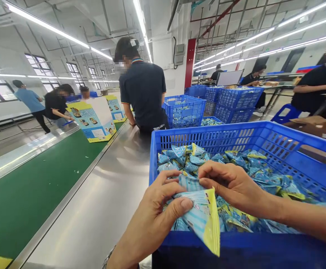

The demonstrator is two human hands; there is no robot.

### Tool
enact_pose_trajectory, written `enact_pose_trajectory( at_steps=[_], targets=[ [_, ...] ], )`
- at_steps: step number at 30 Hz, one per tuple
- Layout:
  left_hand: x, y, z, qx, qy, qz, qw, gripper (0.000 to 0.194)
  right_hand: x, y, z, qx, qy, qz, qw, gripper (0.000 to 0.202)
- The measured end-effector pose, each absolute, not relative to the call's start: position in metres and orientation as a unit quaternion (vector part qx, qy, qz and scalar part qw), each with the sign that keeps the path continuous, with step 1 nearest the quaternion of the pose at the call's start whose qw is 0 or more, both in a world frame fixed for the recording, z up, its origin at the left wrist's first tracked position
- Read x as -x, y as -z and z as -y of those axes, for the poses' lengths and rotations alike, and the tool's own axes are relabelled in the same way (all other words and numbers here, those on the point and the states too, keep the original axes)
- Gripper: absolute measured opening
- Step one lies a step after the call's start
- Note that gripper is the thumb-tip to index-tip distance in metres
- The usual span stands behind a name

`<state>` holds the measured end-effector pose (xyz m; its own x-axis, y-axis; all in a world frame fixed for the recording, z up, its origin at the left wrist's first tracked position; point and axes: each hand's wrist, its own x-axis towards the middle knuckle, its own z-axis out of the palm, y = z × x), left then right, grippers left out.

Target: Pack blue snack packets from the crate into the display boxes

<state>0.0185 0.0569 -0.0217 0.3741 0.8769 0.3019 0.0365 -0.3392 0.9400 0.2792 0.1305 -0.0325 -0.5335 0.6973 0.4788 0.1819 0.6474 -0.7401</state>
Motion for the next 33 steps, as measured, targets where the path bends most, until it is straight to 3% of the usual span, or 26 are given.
enact_pose_trajectory(
  at_steps=[4, 8, 11, 15, 25, 33],
  targets=[
    [-0.023, 0.023, -0.058, -0.691, -0.405, -0.290, 0.524, 0.036, -0.275, 0.024, -0.122, 0.230, -0.316, 0.834, 0.390, 0.038],
    [-0.024, 0.026, -0.064, -0.722, -0.414, -0.349, 0.431, 0.037, -0.274, 0.022, -0.133, 0.252, -0.407, 0.789, 0.384, 0.041],
    [-0.023, 0.031, -0.069, -0.746, -0.389, -0.398, 0.365, 0.039, -0.283, 0.032, -0.164, 0.343, -0.412, 0.718, 0.444, 0.043],
    [-0.024, 0.036, -0.075, -0.782, -0.311, -0.391, 0.372, 0.036, -0.307, 0.054, -0.218, 0.501, -0.367, 0.634, 0.460, 0.049],
    [-0.039, 0.037, -0.081, -0.785, -0.287, -0.414, 0.362, 0.042, -0.382, 0.067, -0.308, 0.699, -0.329, 0.566, 0.288, 0.072],
    [-0.042, 0.037, -0.079, -0.774, -0.263, -0.424, 0.390, 0.036, -0.429, 0.108, -0.302, 0.756, -0.387, 0.506, 0.150, 0.108]
  ],
)
